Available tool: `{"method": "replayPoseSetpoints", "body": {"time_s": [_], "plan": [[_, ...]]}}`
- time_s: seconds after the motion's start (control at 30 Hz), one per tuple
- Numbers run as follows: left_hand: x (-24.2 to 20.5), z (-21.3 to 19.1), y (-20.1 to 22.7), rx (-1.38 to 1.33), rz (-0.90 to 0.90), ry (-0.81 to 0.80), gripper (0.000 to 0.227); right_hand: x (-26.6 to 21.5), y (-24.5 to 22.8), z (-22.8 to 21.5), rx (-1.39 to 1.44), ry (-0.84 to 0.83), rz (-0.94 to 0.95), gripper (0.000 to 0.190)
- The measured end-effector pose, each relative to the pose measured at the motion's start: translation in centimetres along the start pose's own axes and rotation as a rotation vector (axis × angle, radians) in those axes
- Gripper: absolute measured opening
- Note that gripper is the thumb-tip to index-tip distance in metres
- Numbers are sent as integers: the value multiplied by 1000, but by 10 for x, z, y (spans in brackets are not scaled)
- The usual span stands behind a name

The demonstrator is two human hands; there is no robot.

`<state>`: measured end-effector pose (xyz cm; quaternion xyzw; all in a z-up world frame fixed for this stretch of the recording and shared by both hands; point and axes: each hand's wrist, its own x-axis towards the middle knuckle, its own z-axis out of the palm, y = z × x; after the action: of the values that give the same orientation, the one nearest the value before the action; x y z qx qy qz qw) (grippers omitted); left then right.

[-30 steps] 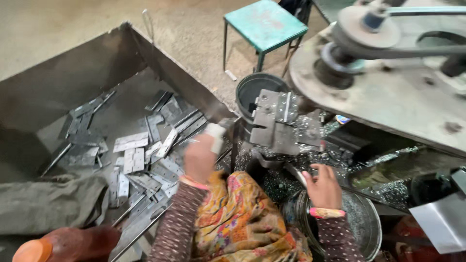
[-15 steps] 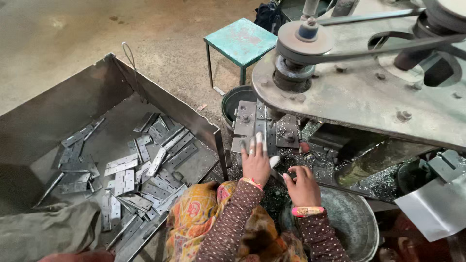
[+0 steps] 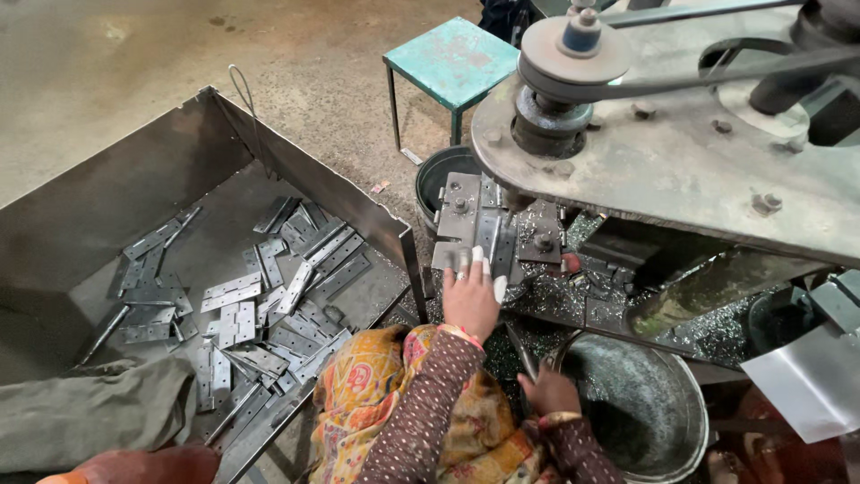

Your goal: The person sits on the floor and repeatedly picks up metal pieces from a bin, places them into a press machine, and operates the lever to process them. The person then removes the processed pieces and places them back into the bin.

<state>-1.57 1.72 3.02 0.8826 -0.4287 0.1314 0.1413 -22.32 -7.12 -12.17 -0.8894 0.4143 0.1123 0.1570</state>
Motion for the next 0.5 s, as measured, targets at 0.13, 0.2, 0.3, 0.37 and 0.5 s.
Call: {"method": "replayPoseSetpoints", "body": {"time_s": [0.13, 0.2, 0.3, 0.37, 0.5], "plan": [[-5, 17, -8, -127, 36, 159, 38, 4, 9, 22, 95, -25, -35, 56], [-5, 23, -6, -95, 28, 159, 35, 19, 15, 13, 148, 63, -166, 59], [9, 33, -6, 62, 88, 323, 40, 43, 12, -21, 123, -15, -177, 60], [28, 43, -2, 142, 54, 236, 35, 46, 5, -39, 63, -133, -139, 62], [42, 50, 2, 17, 9, 52, 32, 34, 9, -30, 206, -154, -120, 57]]}}
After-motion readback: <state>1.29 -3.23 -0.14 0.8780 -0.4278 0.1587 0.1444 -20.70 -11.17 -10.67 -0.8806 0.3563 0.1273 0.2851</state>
